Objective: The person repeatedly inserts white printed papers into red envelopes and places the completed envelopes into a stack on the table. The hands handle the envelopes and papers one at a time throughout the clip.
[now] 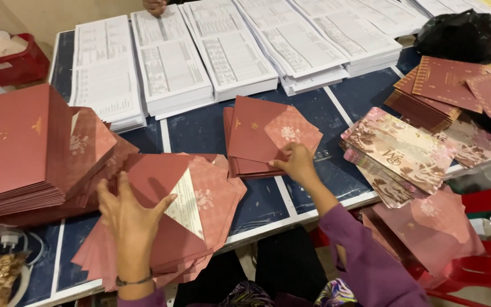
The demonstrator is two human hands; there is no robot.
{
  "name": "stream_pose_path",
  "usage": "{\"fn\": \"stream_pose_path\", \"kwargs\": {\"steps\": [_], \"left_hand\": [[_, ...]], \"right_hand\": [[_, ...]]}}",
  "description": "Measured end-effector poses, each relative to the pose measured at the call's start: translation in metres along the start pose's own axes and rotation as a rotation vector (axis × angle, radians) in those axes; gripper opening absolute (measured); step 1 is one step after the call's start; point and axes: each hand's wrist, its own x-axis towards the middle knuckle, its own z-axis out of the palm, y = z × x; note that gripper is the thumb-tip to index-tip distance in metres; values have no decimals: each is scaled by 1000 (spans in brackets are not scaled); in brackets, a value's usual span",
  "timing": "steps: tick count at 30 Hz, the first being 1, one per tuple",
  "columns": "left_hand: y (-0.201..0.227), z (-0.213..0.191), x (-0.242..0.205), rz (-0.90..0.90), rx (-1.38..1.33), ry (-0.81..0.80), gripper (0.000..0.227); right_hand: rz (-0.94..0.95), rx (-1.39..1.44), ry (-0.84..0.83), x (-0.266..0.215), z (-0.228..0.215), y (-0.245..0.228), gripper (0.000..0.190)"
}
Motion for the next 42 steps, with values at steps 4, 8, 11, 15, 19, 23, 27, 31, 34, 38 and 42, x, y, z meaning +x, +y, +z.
{"fn": "stream_pose_path", "kwargs": {"steps": [4,8,11,15,19,23,27,31,34,38,42], "left_hand": [[4,28,-13,124,-134,-27,89],[50,40,-29,289,-368,-72,91],[90,34,-34,318,-590,-190,120],[126,28,-45,159,-604,-349,142],[127,55,-51,279,-482,-185,127],[113,57,-51,220,-552,-118,124],[98,50,-47,237,-570,-74,118],[104,35,-43,101,-550,-110,118],[103,38,-46,73,-555,-125,118],[105,49,-53,148,-592,-121,119],[106,68,-54,179,-561,-96,120]], "right_hand": [[107,4,10,7,12,7,50],[-99,312,-17,-8,15,37,37],[-270,201,-157,-68,-6,14,28],[-431,70,-273,-163,-49,-62,19],[-329,52,-387,-184,-73,-59,18],[-26,203,135,-154,-154,-53,20],[-207,-552,423,-72,-233,104,64],[150,-738,84,-74,-255,76,52],[217,-707,0,-77,-259,50,36],[82,-594,-73,-86,-273,39,30],[-146,-621,140,-113,-276,63,35]]}}
